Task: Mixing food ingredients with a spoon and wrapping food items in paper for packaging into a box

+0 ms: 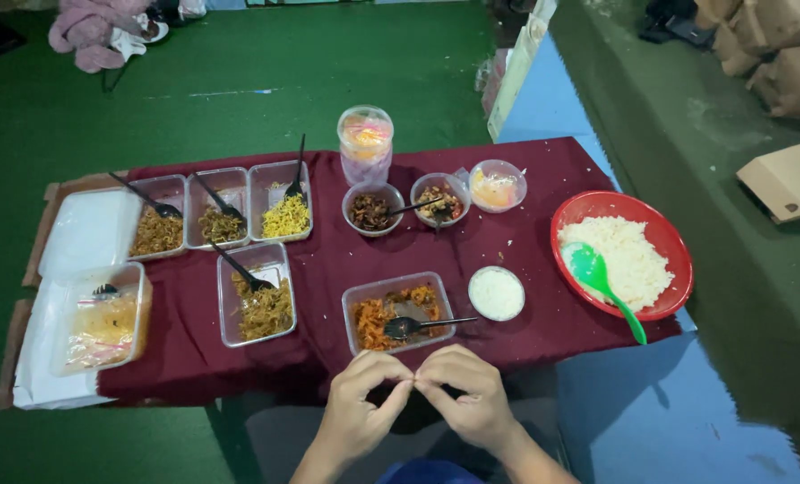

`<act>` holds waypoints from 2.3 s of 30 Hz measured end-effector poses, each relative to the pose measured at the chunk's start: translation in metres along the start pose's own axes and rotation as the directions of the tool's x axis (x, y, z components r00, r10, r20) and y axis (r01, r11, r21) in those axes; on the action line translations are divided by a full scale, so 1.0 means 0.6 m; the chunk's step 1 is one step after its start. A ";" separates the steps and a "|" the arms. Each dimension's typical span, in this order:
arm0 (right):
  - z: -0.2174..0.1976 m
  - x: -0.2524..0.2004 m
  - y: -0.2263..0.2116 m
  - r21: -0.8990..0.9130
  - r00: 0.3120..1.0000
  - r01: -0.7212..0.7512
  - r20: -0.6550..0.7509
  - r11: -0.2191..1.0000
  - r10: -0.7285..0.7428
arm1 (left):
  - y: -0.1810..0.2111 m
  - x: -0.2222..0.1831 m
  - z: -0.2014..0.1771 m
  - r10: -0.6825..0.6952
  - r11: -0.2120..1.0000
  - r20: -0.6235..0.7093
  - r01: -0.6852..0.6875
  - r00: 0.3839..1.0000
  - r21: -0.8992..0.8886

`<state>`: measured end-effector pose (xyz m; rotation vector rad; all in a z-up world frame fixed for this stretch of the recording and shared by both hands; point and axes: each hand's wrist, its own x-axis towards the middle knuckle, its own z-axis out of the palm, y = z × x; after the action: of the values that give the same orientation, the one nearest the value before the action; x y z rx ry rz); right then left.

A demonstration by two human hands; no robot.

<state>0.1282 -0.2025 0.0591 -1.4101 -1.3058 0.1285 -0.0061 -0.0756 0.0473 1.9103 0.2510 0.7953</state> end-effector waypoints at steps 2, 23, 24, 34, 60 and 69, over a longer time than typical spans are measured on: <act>0.002 -0.002 0.000 -0.004 1.000 -0.009 0.002 1.000 0.009 | -0.002 -0.005 -0.001 -0.019 1.000 -0.007 0.019 1.000 0.003; -0.015 -0.030 0.037 0.061 0.984 -0.145 0.108 0.988 0.138 | -0.024 -0.023 0.014 -0.106 0.994 0.074 0.104 0.992 0.035; -0.015 -0.030 0.037 0.044 0.982 -0.145 0.127 0.988 0.139 | -0.025 -0.023 0.016 -0.097 0.994 0.075 0.094 0.992 0.046; -0.020 -0.042 0.060 0.003 0.992 -0.091 0.084 0.996 0.091 | -0.041 -0.025 0.012 -0.080 0.994 0.141 0.069 0.987 0.081; -0.069 -0.057 0.068 -0.045 0.944 -0.324 -0.083 0.945 0.320 | -0.174 0.032 -0.023 -0.708 0.652 -0.145 0.719 0.691 0.242; -0.075 -0.059 0.072 -0.078 0.957 -0.286 -0.065 0.955 0.281 | -0.147 0.049 -0.033 -0.797 0.556 -0.103 0.790 0.595 0.260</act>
<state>0.1725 -0.2448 0.0223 -1.6603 -1.0699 0.2276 0.0189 -0.0051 -0.0114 1.7698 1.1870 0.0935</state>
